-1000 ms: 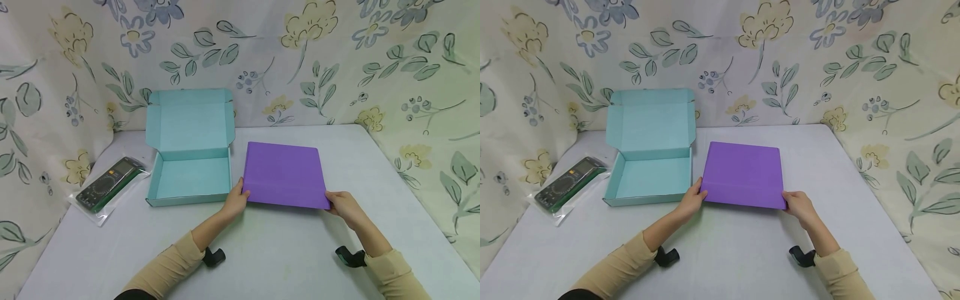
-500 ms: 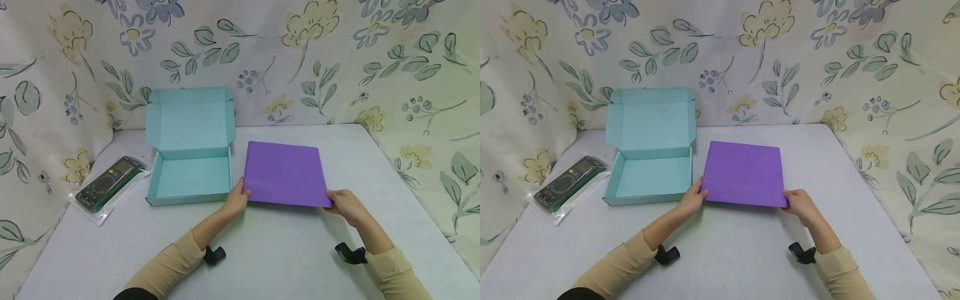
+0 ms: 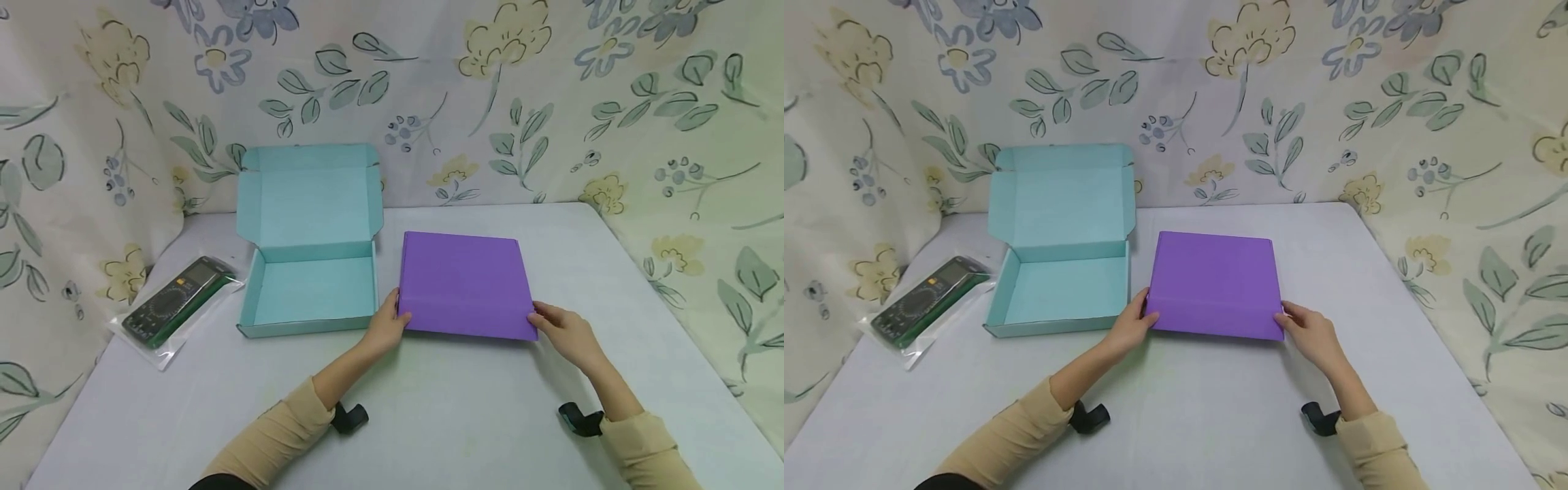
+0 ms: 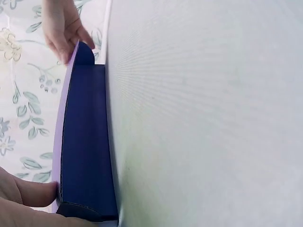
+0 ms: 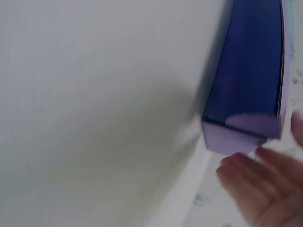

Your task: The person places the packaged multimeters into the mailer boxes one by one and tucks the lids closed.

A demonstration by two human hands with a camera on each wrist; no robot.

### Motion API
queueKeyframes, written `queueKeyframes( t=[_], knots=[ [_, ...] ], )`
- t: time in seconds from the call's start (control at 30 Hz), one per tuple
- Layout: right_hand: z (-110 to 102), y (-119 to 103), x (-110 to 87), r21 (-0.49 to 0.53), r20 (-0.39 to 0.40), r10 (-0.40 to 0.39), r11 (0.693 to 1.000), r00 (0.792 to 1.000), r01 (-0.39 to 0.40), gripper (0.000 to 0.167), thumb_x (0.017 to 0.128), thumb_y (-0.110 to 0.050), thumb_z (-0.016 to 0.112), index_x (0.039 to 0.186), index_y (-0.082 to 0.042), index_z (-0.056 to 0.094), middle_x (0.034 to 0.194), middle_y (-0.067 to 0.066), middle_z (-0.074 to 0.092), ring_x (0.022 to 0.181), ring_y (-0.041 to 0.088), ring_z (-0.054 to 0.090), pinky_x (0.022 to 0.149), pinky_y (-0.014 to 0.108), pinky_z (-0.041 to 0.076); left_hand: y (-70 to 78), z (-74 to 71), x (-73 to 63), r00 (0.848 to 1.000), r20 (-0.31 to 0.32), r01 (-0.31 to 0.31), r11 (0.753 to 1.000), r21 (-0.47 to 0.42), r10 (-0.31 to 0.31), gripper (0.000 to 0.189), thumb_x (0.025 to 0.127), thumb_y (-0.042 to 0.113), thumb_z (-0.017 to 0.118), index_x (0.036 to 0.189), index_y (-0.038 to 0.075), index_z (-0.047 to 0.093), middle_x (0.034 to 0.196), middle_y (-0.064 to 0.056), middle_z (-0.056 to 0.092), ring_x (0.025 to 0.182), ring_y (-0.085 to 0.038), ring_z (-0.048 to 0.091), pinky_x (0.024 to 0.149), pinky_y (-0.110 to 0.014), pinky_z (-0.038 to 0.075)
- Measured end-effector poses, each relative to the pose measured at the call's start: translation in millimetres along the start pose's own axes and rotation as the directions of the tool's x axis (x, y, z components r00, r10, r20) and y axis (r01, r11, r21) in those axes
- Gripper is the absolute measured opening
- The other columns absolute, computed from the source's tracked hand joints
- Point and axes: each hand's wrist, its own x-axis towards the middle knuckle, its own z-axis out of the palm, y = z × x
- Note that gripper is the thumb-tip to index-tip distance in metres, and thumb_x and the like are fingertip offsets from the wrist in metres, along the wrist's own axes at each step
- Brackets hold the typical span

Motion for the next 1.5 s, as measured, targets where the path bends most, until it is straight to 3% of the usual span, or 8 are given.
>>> queueKeyframes(
  t=[0.13, 0.23, 0.4, 0.73, 0.9, 1.13, 1.27, 1.5],
  knots=[
    [-8, 5, 6.8, 0.038, 0.012, -0.183, 0.982, 0.983, 0.183, 0.067, 0.096, -0.022, 0.063, 0.148, 0.007, 0.031, 0.148, 0.032, 0.031, 0.132, 0.05, 0.034, 0.103, 0.056, 0.038, 4.7, -7.9, 0.6, 0.994, 0.048, -0.108, 0.987, 0.123, 0.102, 0.07, 0.095, -0.005, 0.051, 0.152, -0.007, 0.011, 0.159, -0.024, 0.01, 0.146, -0.034, 0.011, 0.119, -0.046, 0.012],
    [-10, 10, 15.8, 0.14, 0.031, -0.296, 0.947, 0.955, 0.289, 0.074, 0.092, -0.013, 0.067, 0.151, 0.003, 0.025, 0.156, 0.027, 0.018, 0.14, 0.044, 0.023, 0.107, 0.033, 0.036, 10.8, -16.4, 4.2, 0.983, 0.103, -0.17, 0.97, 0.176, 0.154, 0.078, 0.091, -0.009, 0.055, 0.154, -0.004, 0.01, 0.16, -0.021, 0.006, 0.146, -0.033, 0.01, 0.119, -0.045, 0.012],
    [-8, 16, 26.6, 0.272, 0.086, -0.349, 0.909, 0.933, 0.315, 0.077, 0.091, -0.007, 0.067, 0.153, 0.001, 0.023, 0.159, 0.023, 0.009, 0.144, 0.035, 0.012, 0.106, 0.009, 0.026, 16.1, -26.2, 15.6, 0.974, 0.184, -0.171, 0.962, 0.211, 0.133, 0.083, 0.088, -0.01, 0.06, 0.154, -0.002, 0.009, 0.16, -0.021, 0.004, 0.146, -0.032, 0.008, 0.119, -0.043, 0.011],
    [-10, 19, 35.6, 0.29, 0.215, -0.287, 0.931, 0.933, 0.22, 0.087, 0.089, -0.01, 0.07, 0.154, 0.0, 0.014, 0.162, 0.016, -0.006, 0.144, 0.041, 0.0, 0.111, 0.042, 0.018, 19.3, -35.4, 28.6, 0.963, 0.267, -0.127, 0.936, 0.328, 0.037, 0.096, 0.082, -0.004, 0.071, 0.154, -0.002, 0.008, 0.159, -0.022, 0.005, 0.146, -0.032, 0.01, 0.119, -0.041, 0.012],
    [-12, 19, 40.9, 0.271, 0.253, -0.308, 0.933, 0.917, 0.238, 0.094, 0.083, -0.008, 0.075, 0.153, 0.003, 0.014, 0.161, 0.019, -0.006, 0.144, 0.043, -0.003, 0.11, 0.051, 0.014, 24.3, -41.4, 32.2, 0.939, 0.327, -0.256, 0.857, 0.448, 0.109, 0.099, 0.077, 0.003, 0.08, 0.152, -0.005, 0.016, 0.159, -0.02, 0.005, 0.146, -0.032, 0.013, 0.118, -0.041, 0.017],
    [-15, 11, 47.9, 0.161, 0.258, -0.318, 0.945, 0.912, 0.285, 0.097, 0.078, -0.013, 0.08, 0.153, 0.003, 0.02, 0.16, 0.022, 0.0, 0.144, 0.044, -0.001, 0.111, 0.063, 0.013, 33.8, -45.7, 38.8, 0.833, 0.523, -0.494, 0.664, 0.561, 0.179, 0.091, 0.08, 0.012, 0.08, 0.151, -0.003, 0.025, 0.16, -0.015, 0.012, 0.148, -0.027, 0.009, 0.12, -0.036, 0.012],
    [-14, 5, 50.9, 0.09, 0.26, -0.314, 0.949, 0.913, 0.301, 0.097, 0.076, -0.017, 0.083, 0.151, 0.003, 0.026, 0.159, 0.023, 0.007, 0.144, 0.045, 0.002, 0.111, 0.065, 0.013, 32.7, -45.3, 44.7, 0.805, 0.576, -0.523, 0.634, 0.569, 0.146, 0.089, 0.083, 0.014, 0.078, 0.152, 0.0, 0.025, 0.16, -0.013, 0.013, 0.148, -0.025, 0.009, 0.12, -0.035, 0.012],
    [-9, 6, 54.2, 0.001, 0.222, -0.314, 0.947, 0.923, 0.322, 0.093, 0.072, -0.017, 0.085, 0.147, 0.005, 0.034, 0.157, 0.025, 0.017, 0.143, 0.045, 0.009, 0.111, 0.062, 0.018, 26.1, -43.0, 50.4, 0.798, 0.585, -0.535, 0.618, 0.576, 0.145, 0.087, 0.082, 0.014, 0.079, 0.151, 0.0, 0.027, 0.159, -0.013, 0.018, 0.147, -0.025, 0.013, 0.119, -0.034, 0.016]
  ],
)
